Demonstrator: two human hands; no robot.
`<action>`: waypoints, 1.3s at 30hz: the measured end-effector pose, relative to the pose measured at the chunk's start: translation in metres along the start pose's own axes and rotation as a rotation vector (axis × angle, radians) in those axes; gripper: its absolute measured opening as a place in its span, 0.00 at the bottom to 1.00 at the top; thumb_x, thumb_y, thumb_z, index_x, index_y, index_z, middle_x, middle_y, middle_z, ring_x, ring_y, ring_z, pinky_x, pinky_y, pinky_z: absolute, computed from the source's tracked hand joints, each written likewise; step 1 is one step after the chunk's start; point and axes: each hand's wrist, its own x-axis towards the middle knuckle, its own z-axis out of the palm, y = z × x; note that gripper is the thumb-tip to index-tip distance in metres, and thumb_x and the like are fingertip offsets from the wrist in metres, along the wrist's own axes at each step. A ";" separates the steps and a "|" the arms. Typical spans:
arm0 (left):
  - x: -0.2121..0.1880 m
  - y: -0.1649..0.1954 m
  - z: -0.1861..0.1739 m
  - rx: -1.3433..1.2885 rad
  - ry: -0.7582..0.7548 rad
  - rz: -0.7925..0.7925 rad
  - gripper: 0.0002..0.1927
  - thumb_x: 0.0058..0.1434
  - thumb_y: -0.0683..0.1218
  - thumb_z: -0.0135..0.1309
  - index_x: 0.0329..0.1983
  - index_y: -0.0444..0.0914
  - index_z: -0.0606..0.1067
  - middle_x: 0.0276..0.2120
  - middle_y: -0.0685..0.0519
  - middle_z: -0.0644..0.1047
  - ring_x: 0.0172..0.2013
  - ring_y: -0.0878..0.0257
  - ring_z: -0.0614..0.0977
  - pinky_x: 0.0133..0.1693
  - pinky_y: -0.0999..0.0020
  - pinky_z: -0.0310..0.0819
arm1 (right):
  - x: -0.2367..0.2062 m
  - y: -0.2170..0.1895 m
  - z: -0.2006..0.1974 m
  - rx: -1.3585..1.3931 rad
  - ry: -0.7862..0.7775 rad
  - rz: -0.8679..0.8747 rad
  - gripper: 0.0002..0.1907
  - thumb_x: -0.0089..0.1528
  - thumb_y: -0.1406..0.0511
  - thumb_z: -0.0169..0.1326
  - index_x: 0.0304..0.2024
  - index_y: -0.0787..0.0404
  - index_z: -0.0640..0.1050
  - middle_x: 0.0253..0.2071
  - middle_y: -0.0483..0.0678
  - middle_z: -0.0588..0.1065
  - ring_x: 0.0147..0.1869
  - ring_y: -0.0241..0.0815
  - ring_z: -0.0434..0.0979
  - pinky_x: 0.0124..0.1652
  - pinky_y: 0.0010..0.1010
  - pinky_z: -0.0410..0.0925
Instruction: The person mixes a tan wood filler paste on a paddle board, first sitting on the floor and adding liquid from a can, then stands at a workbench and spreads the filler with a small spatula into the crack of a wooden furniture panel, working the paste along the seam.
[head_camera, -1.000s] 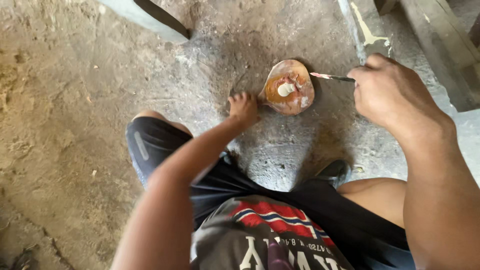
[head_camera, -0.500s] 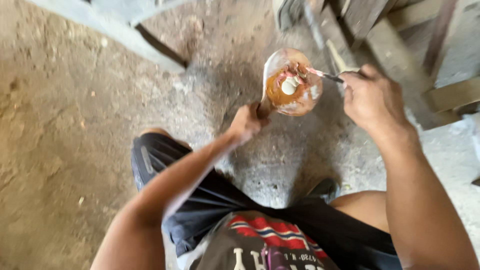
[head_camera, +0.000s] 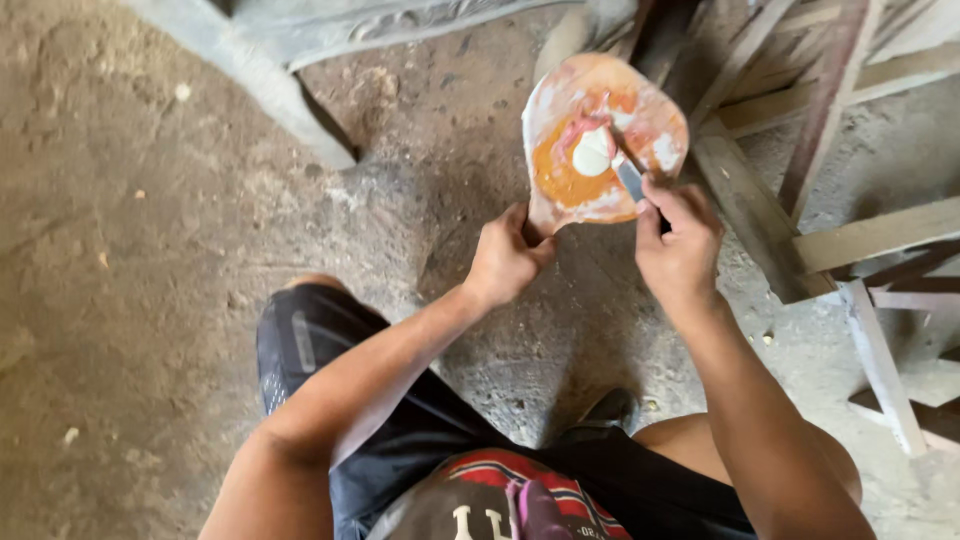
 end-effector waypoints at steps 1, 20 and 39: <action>0.000 0.002 -0.001 -0.005 0.008 -0.010 0.12 0.56 0.45 0.60 0.35 0.32 0.72 0.22 0.51 0.75 0.25 0.67 0.75 0.30 0.66 0.73 | 0.001 -0.006 -0.002 0.010 -0.041 -0.006 0.15 0.65 0.76 0.60 0.54 0.62 0.82 0.40 0.53 0.74 0.41 0.50 0.77 0.41 0.40 0.71; -0.006 0.000 -0.012 0.149 -0.063 0.045 0.13 0.54 0.45 0.60 0.33 0.31 0.71 0.25 0.41 0.77 0.26 0.52 0.80 0.33 0.58 0.75 | 0.030 -0.038 -0.033 -0.051 -0.208 0.154 0.06 0.69 0.70 0.60 0.48 0.55 0.83 0.42 0.46 0.73 0.36 0.42 0.73 0.34 0.35 0.65; 0.066 -0.273 -0.038 0.924 -0.388 -0.235 0.18 0.65 0.52 0.52 0.52 0.36 0.77 0.49 0.39 0.80 0.51 0.43 0.81 0.53 0.49 0.76 | -0.107 0.103 0.198 -0.016 -0.230 0.120 0.18 0.59 0.77 0.57 0.50 0.60 0.84 0.37 0.55 0.74 0.42 0.57 0.77 0.43 0.46 0.72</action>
